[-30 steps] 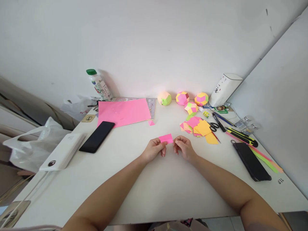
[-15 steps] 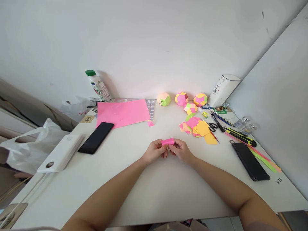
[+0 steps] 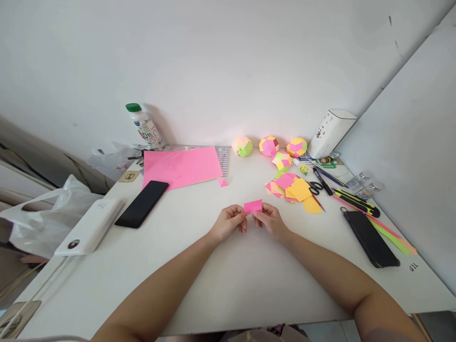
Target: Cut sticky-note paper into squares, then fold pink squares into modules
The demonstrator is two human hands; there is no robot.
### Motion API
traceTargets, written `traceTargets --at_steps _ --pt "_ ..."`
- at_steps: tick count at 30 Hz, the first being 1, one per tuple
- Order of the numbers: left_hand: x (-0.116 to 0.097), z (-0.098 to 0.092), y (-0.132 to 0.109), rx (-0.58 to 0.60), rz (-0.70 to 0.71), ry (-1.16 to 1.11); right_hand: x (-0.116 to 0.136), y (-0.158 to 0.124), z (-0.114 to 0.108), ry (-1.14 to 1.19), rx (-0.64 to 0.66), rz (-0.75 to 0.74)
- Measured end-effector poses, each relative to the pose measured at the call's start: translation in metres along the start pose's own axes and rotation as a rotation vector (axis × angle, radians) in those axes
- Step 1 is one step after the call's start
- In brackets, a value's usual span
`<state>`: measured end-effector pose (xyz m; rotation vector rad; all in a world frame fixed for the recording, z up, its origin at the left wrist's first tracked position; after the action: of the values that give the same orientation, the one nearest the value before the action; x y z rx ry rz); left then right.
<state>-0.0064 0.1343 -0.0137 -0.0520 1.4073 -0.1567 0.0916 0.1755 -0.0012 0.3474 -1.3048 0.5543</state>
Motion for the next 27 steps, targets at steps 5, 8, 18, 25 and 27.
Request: traceTargets --at_steps 5,8,18,25,27 --pt "-0.001 0.002 -0.001 0.017 0.001 0.013 -0.002 0.001 -0.001 0.016 0.012 -0.004" --pt "-0.004 0.006 -0.003 0.040 0.005 0.047 -0.002 0.000 -0.001 0.022 0.021 -0.012" --pt "-0.003 0.010 -0.002 0.060 0.018 0.087 -0.004 -0.003 0.010 -0.090 0.102 0.016" --pt "-0.001 0.008 -0.001 0.054 0.017 0.033 -0.004 -0.002 0.005 -0.049 0.070 0.012" --pt "-0.001 0.005 0.000 0.047 0.024 -0.002 -0.003 0.000 0.003 0.003 0.059 0.003"
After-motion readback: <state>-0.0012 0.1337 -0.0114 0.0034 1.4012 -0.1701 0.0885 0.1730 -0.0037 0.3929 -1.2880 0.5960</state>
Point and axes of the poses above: each hand's wrist, its own y-axis towards the middle knuckle, its own z-axis out of the palm, x = y × z, the point moved 10 cm from there along y, towards the middle knuckle, and after that the axes turned 7 degrees about y, right-handed, at the moved point
